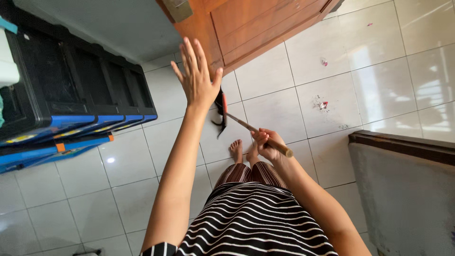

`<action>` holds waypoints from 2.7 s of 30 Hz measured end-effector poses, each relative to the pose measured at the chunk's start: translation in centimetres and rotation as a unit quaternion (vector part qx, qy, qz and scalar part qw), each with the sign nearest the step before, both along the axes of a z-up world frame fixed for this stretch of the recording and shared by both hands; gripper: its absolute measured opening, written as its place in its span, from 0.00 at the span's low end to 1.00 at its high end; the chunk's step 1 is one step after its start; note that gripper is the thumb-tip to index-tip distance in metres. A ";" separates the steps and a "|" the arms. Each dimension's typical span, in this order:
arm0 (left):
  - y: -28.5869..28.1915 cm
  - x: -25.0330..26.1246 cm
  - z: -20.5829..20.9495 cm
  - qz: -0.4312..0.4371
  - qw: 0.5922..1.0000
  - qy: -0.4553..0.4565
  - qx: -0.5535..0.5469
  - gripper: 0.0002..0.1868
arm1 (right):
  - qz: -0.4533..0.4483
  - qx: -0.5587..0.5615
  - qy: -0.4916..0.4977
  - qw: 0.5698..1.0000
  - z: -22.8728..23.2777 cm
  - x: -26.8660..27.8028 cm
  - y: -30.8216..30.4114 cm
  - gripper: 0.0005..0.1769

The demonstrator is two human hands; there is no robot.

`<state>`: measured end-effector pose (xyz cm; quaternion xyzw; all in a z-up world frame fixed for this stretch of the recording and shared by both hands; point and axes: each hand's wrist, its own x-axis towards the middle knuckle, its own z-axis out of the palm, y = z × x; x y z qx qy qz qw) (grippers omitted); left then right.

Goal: The person uses a duster to sweep debris and dirt across the tiled floor, moving from one side of the room to the other and cleaning near a wooden door.

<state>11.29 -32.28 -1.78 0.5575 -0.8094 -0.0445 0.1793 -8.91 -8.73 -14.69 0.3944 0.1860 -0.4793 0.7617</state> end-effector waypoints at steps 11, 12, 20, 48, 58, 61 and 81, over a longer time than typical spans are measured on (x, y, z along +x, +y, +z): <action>3.5 -6.8 -2.9 -0.041 0.997 -0.014 0.059 0.51 | -0.111 0.053 0.033 0.992 -6.9 -11.3 1.5 0.11; 3.6 -7.6 -3.2 -0.049 0.997 -0.009 0.067 0.51 | -0.116 0.054 0.033 0.991 -6.7 -12.9 1.9 0.11; 5.0 -13.6 -3.3 -0.095 0.992 -0.015 0.080 0.50 | -0.180 0.056 0.181 0.965 -5.5 -22.6 3.7 0.09; 1.7 -20.0 -2.0 -0.152 0.986 -0.031 0.062 0.49 | -0.196 0.099 0.106 0.970 -4.3 -23.4 4.1 0.12; -5.0 -22.4 -2.8 -0.214 0.974 -0.036 0.071 0.50 | -0.210 0.064 0.184 0.958 -1.7 -22.6 -2.9 0.08; -8.0 -23.8 -3.5 -0.236 0.968 -0.036 0.075 0.50 | -0.254 0.040 0.141 0.956 1.8 -21.4 -4.0 0.09; -17.3 -24.4 -6.1 -0.260 0.961 -0.051 0.080 0.52 | -0.373 0.135 0.090 0.914 -3.7 -21.7 -11.3 0.12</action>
